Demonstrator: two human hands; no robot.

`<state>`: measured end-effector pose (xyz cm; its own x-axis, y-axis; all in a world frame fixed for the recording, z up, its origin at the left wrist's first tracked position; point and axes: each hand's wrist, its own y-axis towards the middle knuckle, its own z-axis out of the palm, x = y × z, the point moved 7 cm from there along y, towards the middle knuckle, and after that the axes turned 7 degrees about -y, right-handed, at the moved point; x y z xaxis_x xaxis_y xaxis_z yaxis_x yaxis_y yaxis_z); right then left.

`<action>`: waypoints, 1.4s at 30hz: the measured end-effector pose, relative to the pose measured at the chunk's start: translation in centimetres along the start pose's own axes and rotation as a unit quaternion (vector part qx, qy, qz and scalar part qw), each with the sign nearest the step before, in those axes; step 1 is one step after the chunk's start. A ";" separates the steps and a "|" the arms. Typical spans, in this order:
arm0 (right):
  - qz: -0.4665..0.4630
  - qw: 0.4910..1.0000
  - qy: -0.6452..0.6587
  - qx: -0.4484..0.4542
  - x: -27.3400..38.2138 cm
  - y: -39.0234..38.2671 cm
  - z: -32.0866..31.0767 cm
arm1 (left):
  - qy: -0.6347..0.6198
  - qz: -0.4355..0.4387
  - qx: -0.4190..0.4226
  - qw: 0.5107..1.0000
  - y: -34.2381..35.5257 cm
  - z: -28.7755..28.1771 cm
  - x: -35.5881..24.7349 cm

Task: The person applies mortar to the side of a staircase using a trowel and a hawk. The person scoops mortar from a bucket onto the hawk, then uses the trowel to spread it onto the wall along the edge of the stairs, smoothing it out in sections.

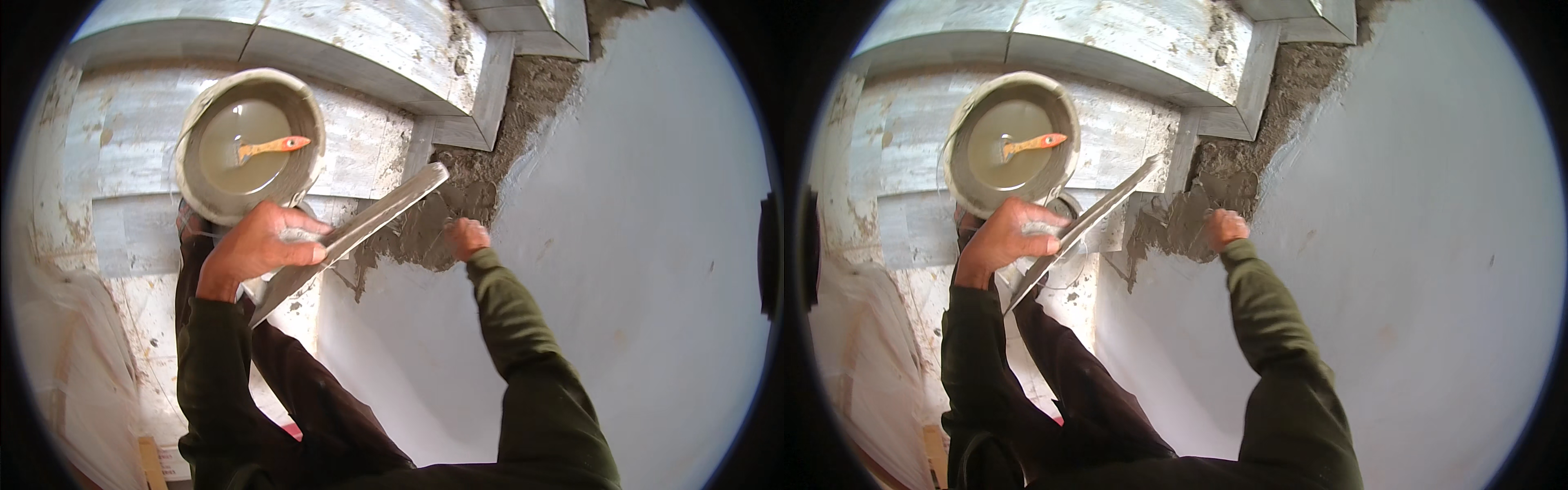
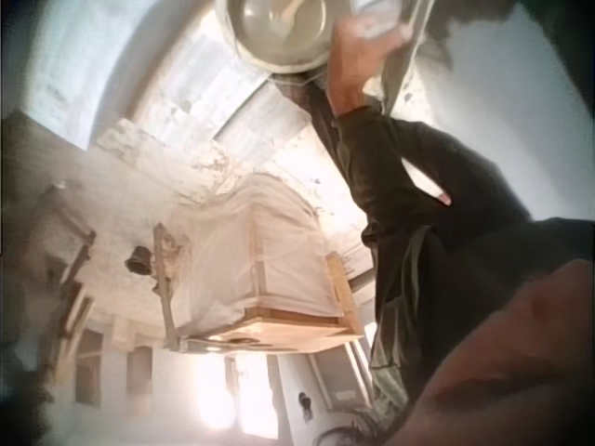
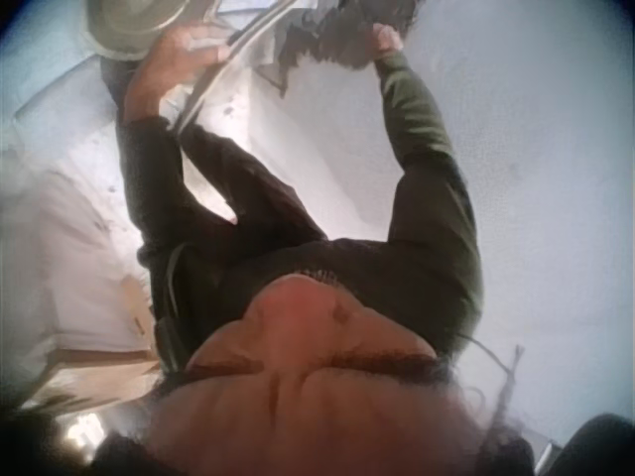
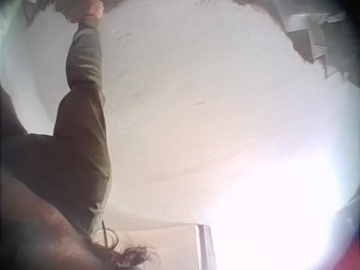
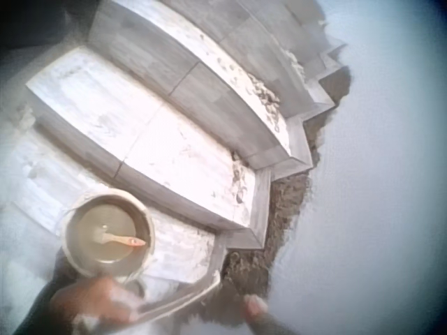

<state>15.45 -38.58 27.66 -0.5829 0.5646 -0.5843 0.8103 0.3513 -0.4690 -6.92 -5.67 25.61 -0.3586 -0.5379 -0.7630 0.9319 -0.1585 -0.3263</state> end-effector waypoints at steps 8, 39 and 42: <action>0.140 0.983 0.109 0.037 0.4 -0.9 0.8 | 0.030 -0.065 0.018 0.997 2.7 2.2 0.5; 0.402 0.644 0.634 -0.146 8.5 -6.5 14.6 | 0.003 -0.110 -0.047 0.993 3.7 5.0 6.8; 0.387 0.634 0.655 -0.142 9.2 -8.5 15.6 | 0.023 -0.107 -0.042 0.993 4.1 5.5 6.9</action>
<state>2.28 -48.03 15.93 0.3936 0.7207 0.5707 0.9101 -0.3932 -0.1310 -5.25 -14.54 22.07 -0.5519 -0.4609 -0.6950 0.8270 -0.1949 -0.5274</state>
